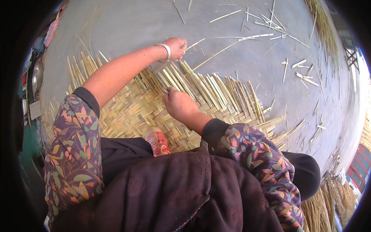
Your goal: The person sits on the floor and uses a flat wooden block to press and align woven straw strips on a large mat. They repeatedly tap and adjust the mat's surface, occasionally lifting sections to reposition the material.
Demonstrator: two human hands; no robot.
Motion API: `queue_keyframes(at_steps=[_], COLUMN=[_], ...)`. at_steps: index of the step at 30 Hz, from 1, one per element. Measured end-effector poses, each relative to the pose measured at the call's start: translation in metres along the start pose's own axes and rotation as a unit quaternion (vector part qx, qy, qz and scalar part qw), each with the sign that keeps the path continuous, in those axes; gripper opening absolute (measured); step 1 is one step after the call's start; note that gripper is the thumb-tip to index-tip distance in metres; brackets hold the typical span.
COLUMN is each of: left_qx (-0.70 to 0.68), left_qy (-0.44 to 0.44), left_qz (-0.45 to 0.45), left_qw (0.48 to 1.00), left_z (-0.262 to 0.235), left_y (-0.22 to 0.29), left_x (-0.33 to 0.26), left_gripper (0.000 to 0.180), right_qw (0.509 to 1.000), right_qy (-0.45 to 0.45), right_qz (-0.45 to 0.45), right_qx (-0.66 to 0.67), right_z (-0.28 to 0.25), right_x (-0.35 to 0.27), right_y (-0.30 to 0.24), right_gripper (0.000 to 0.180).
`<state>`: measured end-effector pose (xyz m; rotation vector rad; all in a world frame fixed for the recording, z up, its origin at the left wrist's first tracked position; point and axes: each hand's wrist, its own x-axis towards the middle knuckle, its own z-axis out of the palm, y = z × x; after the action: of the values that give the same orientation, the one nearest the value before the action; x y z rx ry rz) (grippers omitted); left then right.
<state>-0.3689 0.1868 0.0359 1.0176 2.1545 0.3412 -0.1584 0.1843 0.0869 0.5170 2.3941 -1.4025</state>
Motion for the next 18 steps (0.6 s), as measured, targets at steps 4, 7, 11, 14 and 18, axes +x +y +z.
queue_keyframes(at_steps=[4, 7, 11, 14, 18], left_qx=[-0.008, -0.029, -0.066, -0.028, -0.101], left_qy=[0.008, 0.022, 0.027, 0.088, 0.138], left_qz=[0.012, 0.023, 0.042, 0.013, -0.130], left_qw=[1.000, 0.999, 0.997, 0.996, 0.977], left_z=[-0.005, -0.010, -0.003, -0.006, -0.073], left_y=[0.006, 0.007, -0.015, -0.030, -0.006], left_x=[-0.014, -0.023, -0.024, -0.029, -0.049], left_gripper=[0.009, 0.009, 0.008, 0.008, 0.011], right_qw=[1.000, 0.997, 0.987, 0.981, 0.982], right_qy=[-0.022, -0.038, -0.066, -0.088, -0.089], right_qz=[0.007, 0.032, 0.093, 0.122, 0.117], right_qx=[-0.008, -0.060, -0.116, -0.120, -0.119], right_z=[0.012, 0.015, 0.022, 0.027, 0.029], right_x=[0.015, 0.024, 0.031, 0.034, 0.039], right_y=[-0.007, -0.016, -0.020, -0.012, -0.003], right_gripper=[0.040, 0.038, 0.032, 0.031, 0.031])
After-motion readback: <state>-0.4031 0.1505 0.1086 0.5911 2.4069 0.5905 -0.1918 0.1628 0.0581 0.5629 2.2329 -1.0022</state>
